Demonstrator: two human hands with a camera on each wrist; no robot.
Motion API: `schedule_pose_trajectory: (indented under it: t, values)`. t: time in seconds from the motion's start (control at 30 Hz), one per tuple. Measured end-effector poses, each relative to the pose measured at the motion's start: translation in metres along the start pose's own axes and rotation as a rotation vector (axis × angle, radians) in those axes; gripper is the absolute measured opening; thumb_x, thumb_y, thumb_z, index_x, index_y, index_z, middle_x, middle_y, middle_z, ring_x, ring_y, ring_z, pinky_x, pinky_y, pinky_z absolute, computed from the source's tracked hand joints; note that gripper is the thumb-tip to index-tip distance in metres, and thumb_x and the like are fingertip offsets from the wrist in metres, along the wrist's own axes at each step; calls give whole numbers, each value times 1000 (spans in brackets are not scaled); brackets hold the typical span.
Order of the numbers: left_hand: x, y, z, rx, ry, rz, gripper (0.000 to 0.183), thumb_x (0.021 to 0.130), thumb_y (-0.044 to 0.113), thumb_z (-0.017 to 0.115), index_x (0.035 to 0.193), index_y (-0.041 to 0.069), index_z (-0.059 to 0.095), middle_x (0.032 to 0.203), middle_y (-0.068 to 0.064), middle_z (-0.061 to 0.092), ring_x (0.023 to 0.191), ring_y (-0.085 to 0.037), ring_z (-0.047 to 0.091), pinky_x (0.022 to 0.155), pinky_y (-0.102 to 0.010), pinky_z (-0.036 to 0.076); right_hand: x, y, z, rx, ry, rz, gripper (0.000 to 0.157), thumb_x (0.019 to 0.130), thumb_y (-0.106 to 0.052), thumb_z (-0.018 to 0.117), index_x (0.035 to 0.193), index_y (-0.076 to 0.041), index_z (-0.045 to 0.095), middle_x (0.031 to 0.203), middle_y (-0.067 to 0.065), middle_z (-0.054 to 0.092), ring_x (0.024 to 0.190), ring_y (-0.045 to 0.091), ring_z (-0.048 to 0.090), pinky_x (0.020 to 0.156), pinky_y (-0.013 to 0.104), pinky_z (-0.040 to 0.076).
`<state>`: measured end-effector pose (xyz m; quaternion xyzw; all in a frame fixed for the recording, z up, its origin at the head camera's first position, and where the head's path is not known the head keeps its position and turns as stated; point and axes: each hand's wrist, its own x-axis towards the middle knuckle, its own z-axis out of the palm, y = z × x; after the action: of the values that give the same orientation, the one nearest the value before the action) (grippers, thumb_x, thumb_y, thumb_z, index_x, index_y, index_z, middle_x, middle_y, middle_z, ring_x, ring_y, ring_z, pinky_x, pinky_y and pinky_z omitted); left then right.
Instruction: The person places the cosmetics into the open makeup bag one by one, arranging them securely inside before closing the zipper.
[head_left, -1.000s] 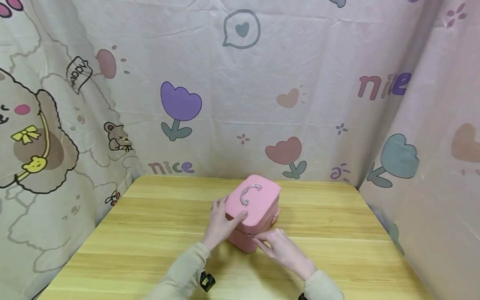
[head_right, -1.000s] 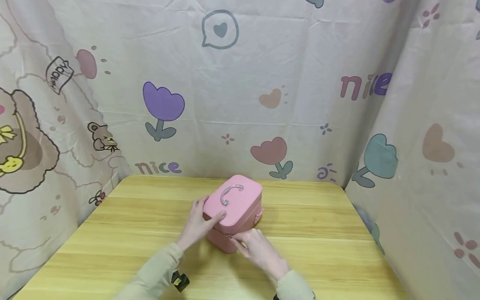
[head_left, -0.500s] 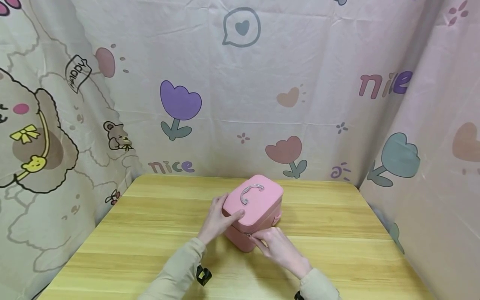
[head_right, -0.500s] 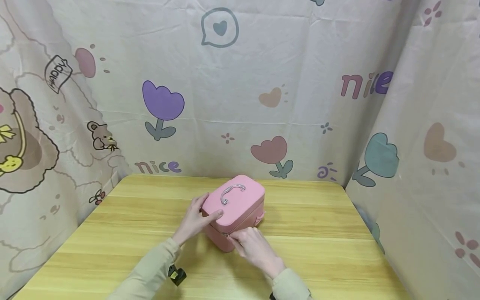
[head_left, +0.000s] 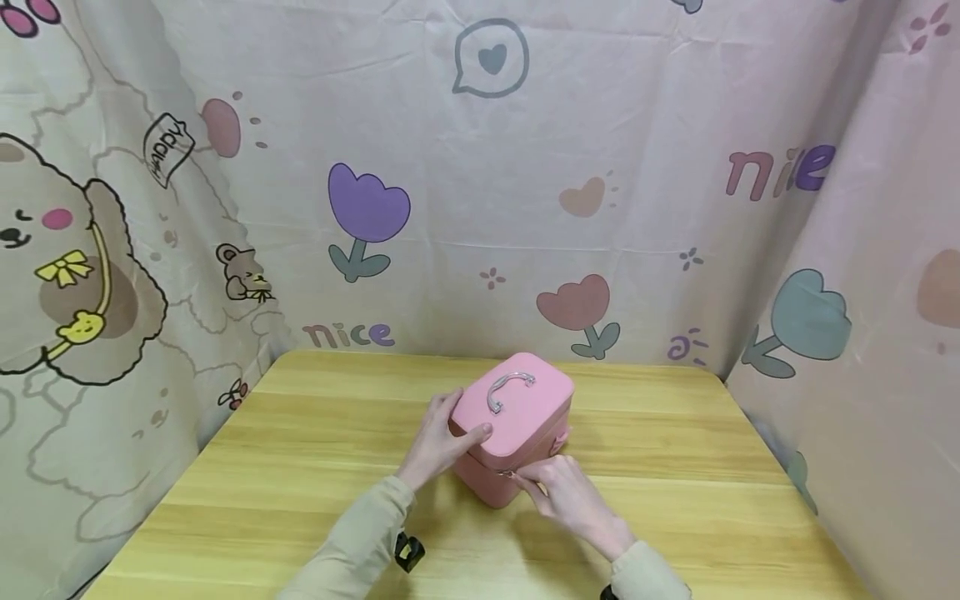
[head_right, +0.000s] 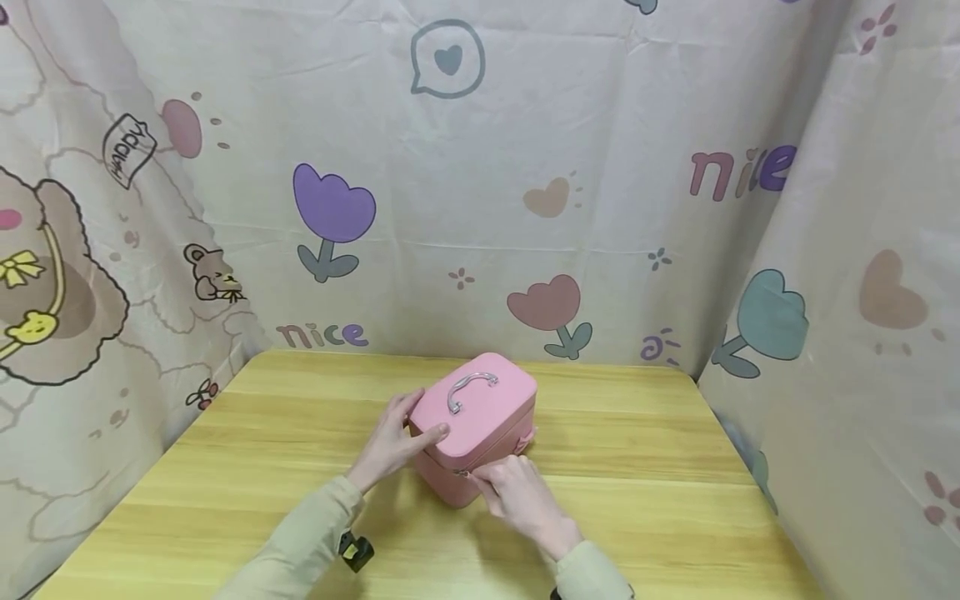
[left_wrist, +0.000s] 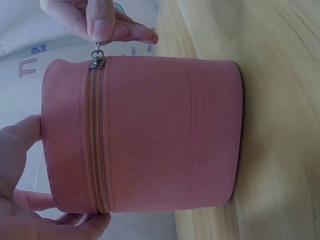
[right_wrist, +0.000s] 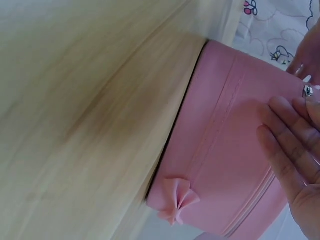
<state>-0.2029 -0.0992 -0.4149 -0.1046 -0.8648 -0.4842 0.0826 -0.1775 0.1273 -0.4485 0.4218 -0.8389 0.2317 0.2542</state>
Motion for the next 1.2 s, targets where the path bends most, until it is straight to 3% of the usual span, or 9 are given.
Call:
schedule_pose_trajectory:
  t: [0.17,0.4,0.53,0.8,0.93,1.03,1.2]
  values:
    - [2,-1,1,-6,-8,-7,85,84,33,80,149,-6,40,144,-27,46,134,-44,47,116,-60,37,-5,10,-8,-6,13,35,10,83,-5,77,78,-12,76,63,-10,69,55,-9,44,52,6,39]
    - [1,0,0,4,-20,-14,86,84,33,80,150,-5,40,145,-26,45,135,-45,46,117,-60,36,-10,26,-18,23,-19,255,6,85,-3,75,82,-8,78,59,-6,64,52,-10,35,46,10,33]
    - [3,2,-1,-15,-34,-18,86,85,33,80,150,-5,40,145,-26,45,136,-44,46,117,-60,35,-10,32,-21,10,-45,320,6,87,-7,75,83,-8,78,55,-9,57,49,-9,31,44,12,30]
    - [12,-5,-7,-83,-81,-13,85,84,29,81,149,-6,40,147,-27,46,134,-44,48,115,-57,40,-10,31,-21,48,-74,264,7,90,-10,73,85,-10,78,71,-2,73,61,-7,50,55,14,42]
    - [15,-8,-9,-151,-104,-49,87,85,26,81,151,-6,36,152,-28,43,135,-45,49,115,-55,42,-9,28,-21,61,-90,245,9,91,-11,71,86,-10,78,74,0,76,63,-5,53,59,15,45]
    - [13,-5,-10,-140,-73,-101,92,84,30,82,153,-4,32,151,-27,45,135,-43,50,113,-55,43,-9,26,-20,55,-96,230,10,92,-12,71,86,-11,78,74,-1,75,64,-5,53,61,17,46]
    - [1,5,-3,2,46,-121,90,86,37,77,151,-6,31,138,-29,48,124,-41,54,104,-57,48,-10,25,-19,56,-91,217,9,92,-12,71,87,-11,79,74,-2,75,67,-2,58,65,22,51]
